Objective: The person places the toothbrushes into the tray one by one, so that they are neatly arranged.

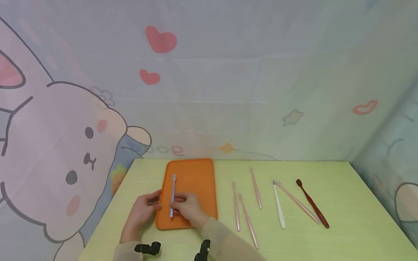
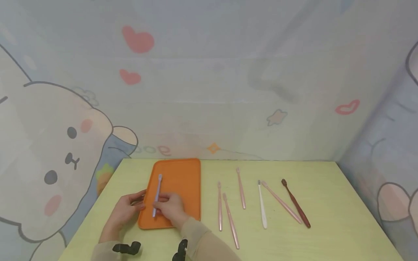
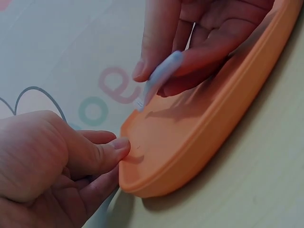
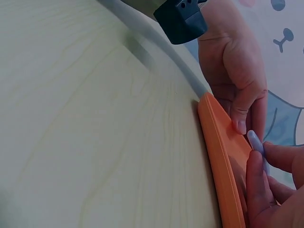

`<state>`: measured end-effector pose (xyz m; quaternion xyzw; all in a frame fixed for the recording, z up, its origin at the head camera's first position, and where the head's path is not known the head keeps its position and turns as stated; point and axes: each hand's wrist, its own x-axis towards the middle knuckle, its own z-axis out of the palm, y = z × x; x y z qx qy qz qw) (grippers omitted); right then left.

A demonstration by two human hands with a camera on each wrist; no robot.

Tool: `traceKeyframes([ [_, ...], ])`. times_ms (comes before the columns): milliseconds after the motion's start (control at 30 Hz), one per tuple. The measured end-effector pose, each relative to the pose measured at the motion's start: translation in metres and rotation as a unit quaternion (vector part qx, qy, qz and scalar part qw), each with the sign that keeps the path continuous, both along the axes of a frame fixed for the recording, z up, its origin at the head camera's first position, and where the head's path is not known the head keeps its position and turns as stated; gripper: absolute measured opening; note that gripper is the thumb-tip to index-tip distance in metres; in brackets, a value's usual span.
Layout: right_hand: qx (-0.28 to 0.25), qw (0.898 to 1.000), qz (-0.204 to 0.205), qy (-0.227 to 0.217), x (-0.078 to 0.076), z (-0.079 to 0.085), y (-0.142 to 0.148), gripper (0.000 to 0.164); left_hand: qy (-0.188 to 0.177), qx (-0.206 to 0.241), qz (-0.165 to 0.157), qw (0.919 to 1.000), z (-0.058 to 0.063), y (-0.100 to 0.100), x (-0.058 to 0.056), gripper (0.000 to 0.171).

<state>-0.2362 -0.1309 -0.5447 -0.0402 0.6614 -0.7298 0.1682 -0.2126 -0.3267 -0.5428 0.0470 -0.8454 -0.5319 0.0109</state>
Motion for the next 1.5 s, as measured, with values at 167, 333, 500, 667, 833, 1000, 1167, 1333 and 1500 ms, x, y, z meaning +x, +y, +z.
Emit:
traceKeyframes([
  [167, 0.025, 1.000, -0.012, 0.005, -0.001, 0.002, -0.008, 0.037, -0.006, -0.003, 0.001, 1.0000, 0.000, 0.000, 0.000, 0.058],
  [333, 0.042, 0.999, -0.023, 0.011, 0.000, 0.006, -0.016, 0.036, -0.008, -0.011, 0.001, 0.9999, 0.001, -0.001, 0.000, 0.056],
  [500, 0.072, 0.997, -0.028, 0.023, 0.000, 0.010, -0.023, 0.033, -0.003, -0.021, -0.007, 0.9997, 0.000, -0.004, 0.000, 0.052],
  [667, 0.101, 0.994, -0.031, 0.033, -0.003, 0.007, -0.030, 0.031, 0.000, -0.024, -0.008, 0.9997, 0.001, -0.005, 0.000, 0.051],
  [833, 0.118, 0.992, -0.023, 0.046, -0.004, 0.009, -0.032, 0.030, 0.000, -0.015, -0.010, 0.9998, 0.001, -0.004, 0.000, 0.051],
  [1000, 0.124, 0.991, -0.025, 0.048, -0.006, 0.006, -0.033, 0.029, -0.003, -0.008, -0.006, 0.9999, 0.001, -0.004, 0.001, 0.051],
  [1167, 0.136, 0.988, -0.027, 0.062, -0.008, 0.004, -0.034, 0.025, -0.004, -0.009, -0.002, 0.9999, 0.002, -0.003, 0.002, 0.051],
  [1333, 0.187, 0.977, -0.034, 0.098, -0.010, 0.000, -0.034, 0.021, -0.005, -0.007, 0.001, 1.0000, 0.004, -0.003, 0.003, 0.050],
  [1500, 0.220, 0.966, -0.035, 0.129, -0.010, -0.002, -0.034, 0.019, -0.006, -0.004, 0.001, 1.0000, 0.003, -0.003, 0.003, 0.051],
])
